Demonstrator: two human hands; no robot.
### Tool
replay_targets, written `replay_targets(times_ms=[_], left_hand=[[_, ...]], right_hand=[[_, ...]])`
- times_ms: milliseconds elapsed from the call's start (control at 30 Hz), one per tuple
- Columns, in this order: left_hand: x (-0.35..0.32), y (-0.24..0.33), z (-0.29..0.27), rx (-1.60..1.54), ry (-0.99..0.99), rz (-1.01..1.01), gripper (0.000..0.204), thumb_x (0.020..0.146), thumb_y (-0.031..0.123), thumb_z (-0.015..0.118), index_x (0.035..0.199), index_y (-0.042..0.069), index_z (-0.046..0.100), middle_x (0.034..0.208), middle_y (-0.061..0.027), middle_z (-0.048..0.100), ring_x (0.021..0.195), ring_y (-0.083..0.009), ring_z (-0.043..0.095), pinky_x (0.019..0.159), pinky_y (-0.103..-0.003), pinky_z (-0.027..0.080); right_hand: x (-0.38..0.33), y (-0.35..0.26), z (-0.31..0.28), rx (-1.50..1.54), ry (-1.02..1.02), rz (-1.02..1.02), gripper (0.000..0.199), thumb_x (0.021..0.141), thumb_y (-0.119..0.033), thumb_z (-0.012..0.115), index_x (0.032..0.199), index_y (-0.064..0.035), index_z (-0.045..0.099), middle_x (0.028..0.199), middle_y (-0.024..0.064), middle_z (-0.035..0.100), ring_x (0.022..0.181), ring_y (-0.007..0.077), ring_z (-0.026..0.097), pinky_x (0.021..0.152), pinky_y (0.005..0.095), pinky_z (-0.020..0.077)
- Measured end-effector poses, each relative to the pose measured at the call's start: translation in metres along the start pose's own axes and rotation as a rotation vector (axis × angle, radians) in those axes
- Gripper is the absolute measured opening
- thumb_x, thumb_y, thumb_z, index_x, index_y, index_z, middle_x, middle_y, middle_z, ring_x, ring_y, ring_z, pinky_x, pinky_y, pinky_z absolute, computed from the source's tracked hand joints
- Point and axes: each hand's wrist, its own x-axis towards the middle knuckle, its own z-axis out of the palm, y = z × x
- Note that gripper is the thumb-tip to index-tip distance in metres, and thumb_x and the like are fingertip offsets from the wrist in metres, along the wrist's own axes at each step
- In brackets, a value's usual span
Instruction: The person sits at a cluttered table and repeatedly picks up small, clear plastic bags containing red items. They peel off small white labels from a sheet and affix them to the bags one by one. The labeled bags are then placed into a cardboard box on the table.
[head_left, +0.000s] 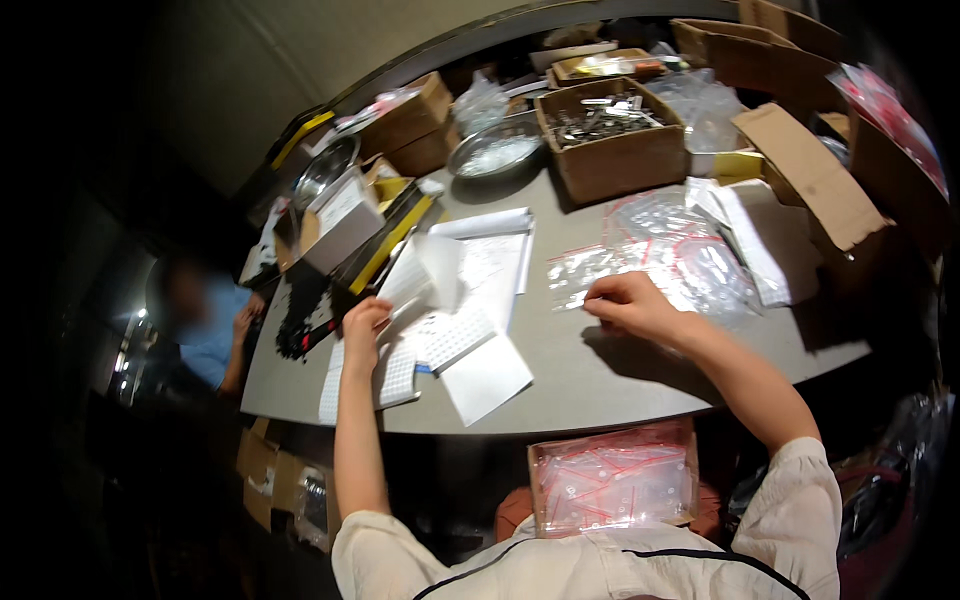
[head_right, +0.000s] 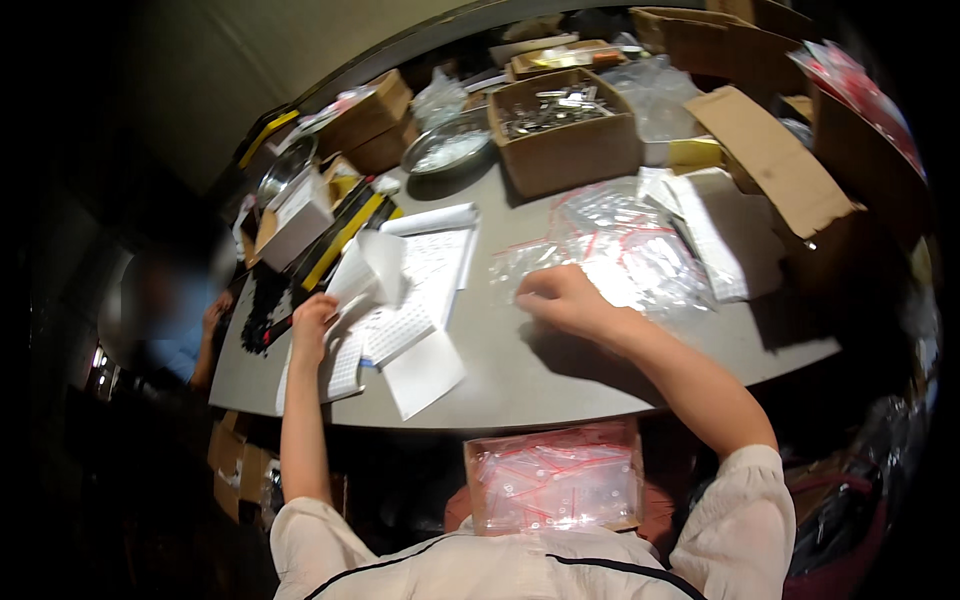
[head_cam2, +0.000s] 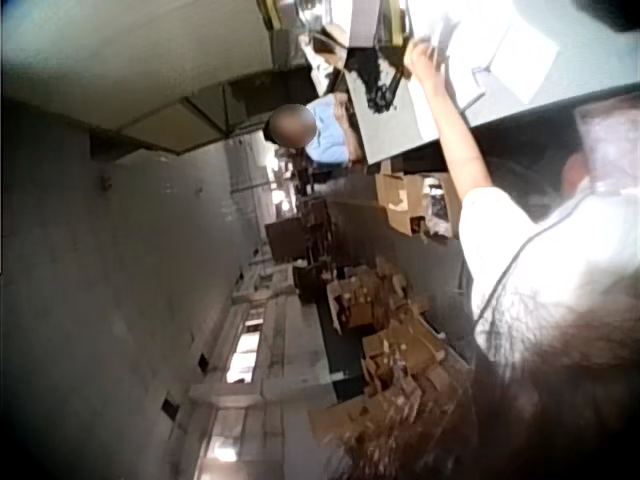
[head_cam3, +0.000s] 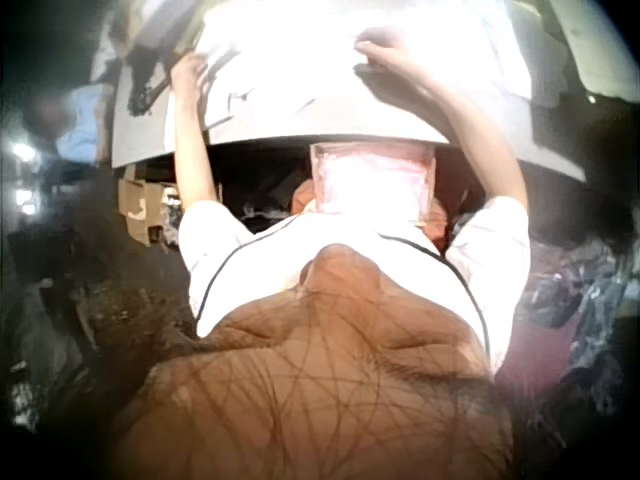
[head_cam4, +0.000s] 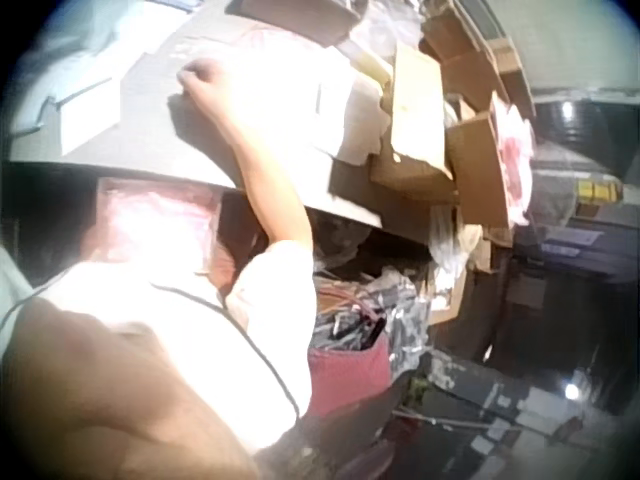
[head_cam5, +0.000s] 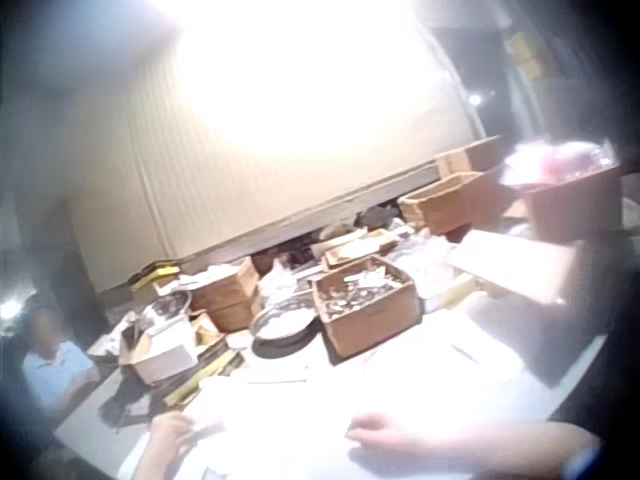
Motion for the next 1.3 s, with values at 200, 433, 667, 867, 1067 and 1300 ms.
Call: replay_targets(times_ms=[200,433,667,867,1067,1300], left_hand=[[-0.015,-0.030,-0.017,0.913,0.134,0.268,0.036,0.078,0.009,0.067,0.113,0.013,0.078,0.129,-0.0271,0.060,0.132,-0.0384,0.046,0.113,-0.047,0.035],[-0.066,-0.021,0.034,1.056,-0.014,0.387,0.050,0.089,0.040,0.074,0.134,0.018,0.070,0.156,-0.0355,0.031,0.149,-0.0542,0.016,0.119,-0.064,0.020],[-0.114,-0.011,0.049,1.057,-0.146,0.470,0.056,0.078,0.041,0.084,0.120,0.008,0.068,0.151,-0.0280,0.042,0.147,-0.0444,0.028,0.118,-0.056,0.023],[-0.139,0.006,0.089,0.267,-0.242,0.243,0.039,0.085,0.003,0.073,0.122,0.002,0.062,0.098,-0.0029,0.069,0.087,-0.0117,0.066,0.076,-0.027,0.056],[-0.195,0.074,0.118,-0.154,-0.553,0.082,0.042,0.088,-0.005,0.074,0.127,0.001,0.060,0.113,-0.0068,0.069,0.100,-0.0119,0.068,0.085,-0.027,0.056],[-0.214,0.066,0.131,-0.224,-0.519,0.094,0.033,0.092,0.003,0.077,0.121,-0.002,0.061,0.098,-0.0033,0.071,0.090,-0.0087,0.067,0.081,-0.024,0.056]], right_hand=[[-0.001,0.010,0.019,-0.409,0.007,-0.236,0.022,0.088,-0.024,0.066,0.100,-0.0072,0.073,0.090,0.0168,0.073,0.085,0.0372,0.071,0.079,0.0457,0.0558],[-0.025,-0.005,0.029,-0.597,-0.062,-0.339,0.021,0.086,-0.022,0.069,0.101,-0.0077,0.068,0.094,0.0146,0.070,0.084,0.0358,0.069,0.073,0.0448,0.0548],[-0.102,-0.019,0.050,-0.447,-0.098,-0.441,0.033,0.084,-0.002,0.069,0.117,-0.0060,0.068,0.096,0.0136,0.072,0.086,0.0310,0.071,0.074,0.0379,0.0576],[-0.101,-0.056,0.047,-0.325,0.032,-0.351,0.044,0.087,-0.002,0.072,0.130,-0.0011,0.062,0.120,0.0179,0.067,0.104,0.0316,0.069,0.087,0.0385,0.0563],[-0.083,-0.103,0.064,-0.403,0.157,-0.508,0.064,0.090,-0.017,0.079,0.145,-0.0033,0.050,0.131,0.0208,0.059,0.121,0.0366,0.060,0.103,0.0432,0.0494],[-0.093,-0.087,0.067,-0.035,0.018,-0.259,0.058,0.089,-0.009,0.079,0.141,-0.0036,0.053,0.117,0.0131,0.065,0.106,0.0194,0.065,0.087,0.0318,0.0540]])
